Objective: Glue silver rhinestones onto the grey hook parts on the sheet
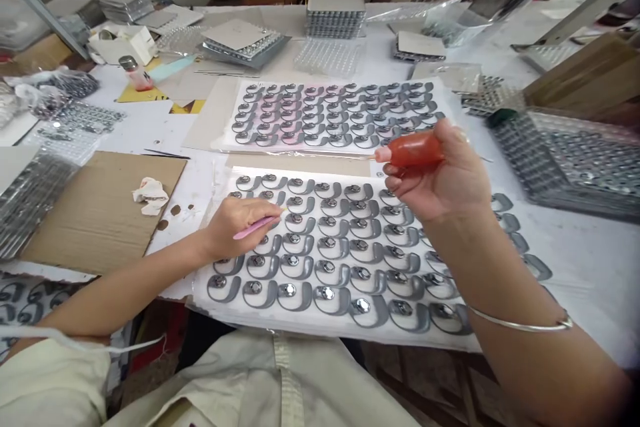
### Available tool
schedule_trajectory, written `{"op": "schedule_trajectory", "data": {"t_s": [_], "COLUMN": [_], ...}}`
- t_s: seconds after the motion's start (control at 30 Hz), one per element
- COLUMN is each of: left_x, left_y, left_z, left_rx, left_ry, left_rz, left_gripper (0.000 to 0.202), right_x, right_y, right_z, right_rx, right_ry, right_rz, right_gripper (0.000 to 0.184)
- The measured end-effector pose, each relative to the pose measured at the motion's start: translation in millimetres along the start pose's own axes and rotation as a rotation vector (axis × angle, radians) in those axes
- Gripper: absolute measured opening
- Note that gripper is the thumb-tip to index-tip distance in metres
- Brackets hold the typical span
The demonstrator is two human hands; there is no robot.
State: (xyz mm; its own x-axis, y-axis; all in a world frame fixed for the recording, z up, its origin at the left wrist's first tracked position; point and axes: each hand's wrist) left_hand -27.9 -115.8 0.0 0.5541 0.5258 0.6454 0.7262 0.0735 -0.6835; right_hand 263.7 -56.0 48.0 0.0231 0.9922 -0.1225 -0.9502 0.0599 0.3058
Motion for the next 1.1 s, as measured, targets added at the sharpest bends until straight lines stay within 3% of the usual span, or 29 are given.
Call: {"op": "schedule_trajectory", "data": {"t_s": [0.13, 0.27, 0.47, 0.6, 0.73, 0.93, 1.1], "left_x": [-4, -14, -19, -17, -17, -20, -24], "left_y": [2.9, 2.9, 2.7, 2.6, 2.3, 5.7, 8.9], "left_z": [-13, -19, -28, -34, -37, -41, -42], "left_rx": [0.048, 0.093, 0.153, 0.171, 0.211, 0.279, 0.333], "left_ry": [0.081, 0.12, 0.199, 0.225, 0.221, 0.235, 0.258], "left_rz": [0.042, 0.074, 0.139, 0.135, 0.168, 0.217, 0.217], "left_gripper": [0.011, 0.011, 0.011, 0.011, 0.012, 0.019, 0.012], "right_x": [-28, -44, -51, -57, -61, -63, -62], "right_y": [11, 24, 38, 39, 42, 47, 46], "right_z": [2, -11, -42, -57, -64, -69, -73], "right_rx": [-0.023, -0.104, -0.231, -0.431, -0.542, -0.67, -0.686], "right_ry": [-0.118, -0.199, -0.221, -0.318, -0.427, -0.453, -0.453], "right_rz": [0.068, 0.105, 0.14, 0.145, 0.189, 0.293, 0.302], "right_gripper": [0.032, 0.028, 0.027, 0.021, 0.02, 0.017, 0.016]}}
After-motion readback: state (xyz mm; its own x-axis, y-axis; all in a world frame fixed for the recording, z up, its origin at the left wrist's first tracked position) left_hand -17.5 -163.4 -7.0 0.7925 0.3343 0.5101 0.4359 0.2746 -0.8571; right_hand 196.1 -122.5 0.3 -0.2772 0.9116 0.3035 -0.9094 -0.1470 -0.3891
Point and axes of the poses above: each hand's wrist, its own x-axis towards the middle knuckle, its own y-axis out of the palm, z = x × y, and after that the axes turned 5 degrees about z, right-handed
